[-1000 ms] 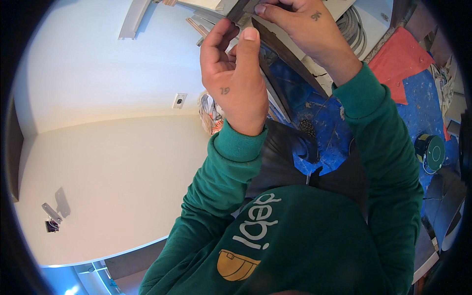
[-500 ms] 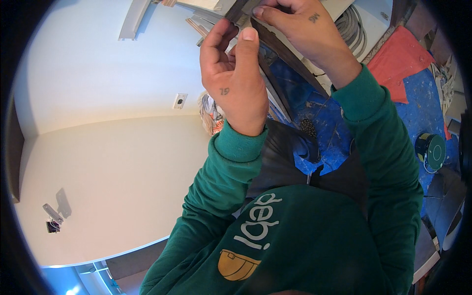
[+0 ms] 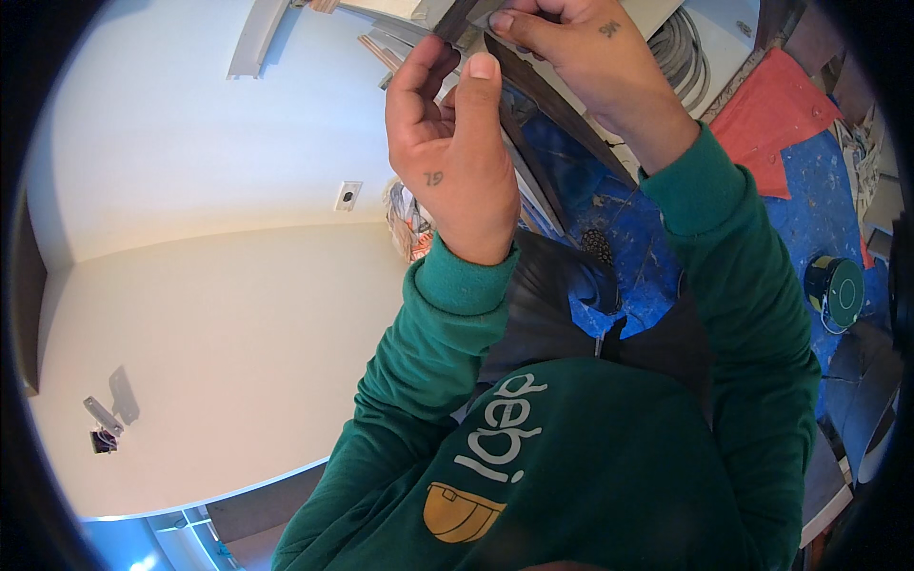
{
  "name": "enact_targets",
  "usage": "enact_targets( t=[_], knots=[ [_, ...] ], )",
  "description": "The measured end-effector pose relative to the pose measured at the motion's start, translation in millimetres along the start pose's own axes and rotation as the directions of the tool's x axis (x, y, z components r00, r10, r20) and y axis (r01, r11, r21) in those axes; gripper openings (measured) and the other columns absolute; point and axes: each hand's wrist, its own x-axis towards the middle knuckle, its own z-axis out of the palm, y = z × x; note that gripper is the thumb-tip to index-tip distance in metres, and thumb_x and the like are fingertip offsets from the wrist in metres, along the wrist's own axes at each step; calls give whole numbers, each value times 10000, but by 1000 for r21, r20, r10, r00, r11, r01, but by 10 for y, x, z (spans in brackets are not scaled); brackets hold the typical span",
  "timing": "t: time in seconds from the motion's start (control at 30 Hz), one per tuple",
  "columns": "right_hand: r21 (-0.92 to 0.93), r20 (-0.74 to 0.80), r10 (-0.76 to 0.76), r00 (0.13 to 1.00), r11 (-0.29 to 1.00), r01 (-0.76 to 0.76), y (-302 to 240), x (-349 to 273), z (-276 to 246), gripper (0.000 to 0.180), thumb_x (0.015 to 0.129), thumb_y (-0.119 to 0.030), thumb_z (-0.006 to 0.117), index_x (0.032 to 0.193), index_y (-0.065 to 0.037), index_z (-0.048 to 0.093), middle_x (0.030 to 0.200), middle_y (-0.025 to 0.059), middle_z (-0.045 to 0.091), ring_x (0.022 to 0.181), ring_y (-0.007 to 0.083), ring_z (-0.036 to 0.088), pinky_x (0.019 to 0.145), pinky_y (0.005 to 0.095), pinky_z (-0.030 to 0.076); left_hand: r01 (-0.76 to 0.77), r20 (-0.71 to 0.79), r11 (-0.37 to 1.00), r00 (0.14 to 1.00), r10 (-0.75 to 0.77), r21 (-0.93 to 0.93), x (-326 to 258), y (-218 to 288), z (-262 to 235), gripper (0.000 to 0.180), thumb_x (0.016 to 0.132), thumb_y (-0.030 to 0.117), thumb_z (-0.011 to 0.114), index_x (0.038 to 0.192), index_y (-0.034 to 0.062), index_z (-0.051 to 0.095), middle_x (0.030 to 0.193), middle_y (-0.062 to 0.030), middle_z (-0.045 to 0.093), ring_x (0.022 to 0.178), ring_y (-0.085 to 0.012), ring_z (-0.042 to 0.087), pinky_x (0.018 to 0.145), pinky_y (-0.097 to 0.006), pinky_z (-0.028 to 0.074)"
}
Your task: The person is assembling a cabinet by attaching a wooden panel to the cabinet frame using a hammer and nails. They position the panel, tap it into place, and secure it with nails.
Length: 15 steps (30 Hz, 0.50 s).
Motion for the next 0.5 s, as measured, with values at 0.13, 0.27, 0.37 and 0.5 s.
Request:
enact_targets(
  t=[0.13, 0.27, 0.37, 0.5],
  knots=[
    [-39, 0, 21, 1000, 999, -21, 9, 49, 1, 175, 981, -94, 663, 899, 56, 698, 771, 4, 643, 713, 77, 550, 631, 242, 452, -1, -7, 1000, 1000, 1, -4, -2, -1, 3, 486, 949, 79, 721, 1351, -96, 509, 1271, -185, 596, 1055, -180, 618, 900, -289, 514],
    [-56, 20, 10, 1000, 998, -9, 23, 79, -16, 146, 974, -74, 663, 918, 53, 706, 789, 4, 655, 726, 82, 560, 649, 246, 459, 6, -5, 1000, 1000, -6, -17, -4, 2, -3, 488, 944, 74, 726, 1348, -99, 511, 1273, -184, 594, 1053, -179, 617, 898, -287, 516],
    [-25, 32, 10, 999, 1000, -9, 39, 90, -12, 141, 975, -65, 654, 920, 53, 708, 793, 6, 660, 726, 84, 561, 651, 247, 460, -8, -14, 1000, 1000, 8, 12, -9, 0, 2, 455, 948, 97, 722, 1321, -93, 543, 1257, -174, 626, 1115, -202, 607, 992, -312, 470],
    [30, 28, 24, 999, 999, -25, 16, 97, 5, 143, 979, -57, 641, 915, 54, 706, 794, 6, 661, 723, 84, 558, 648, 248, 458, 9, -5, 1000, 1000, -10, -22, 4, -3, 1, 508, 931, 77, 747, 1347, -99, 515, 1266, -180, 595, 1033, -172, 618, 885, -281, 518]
  ],
)
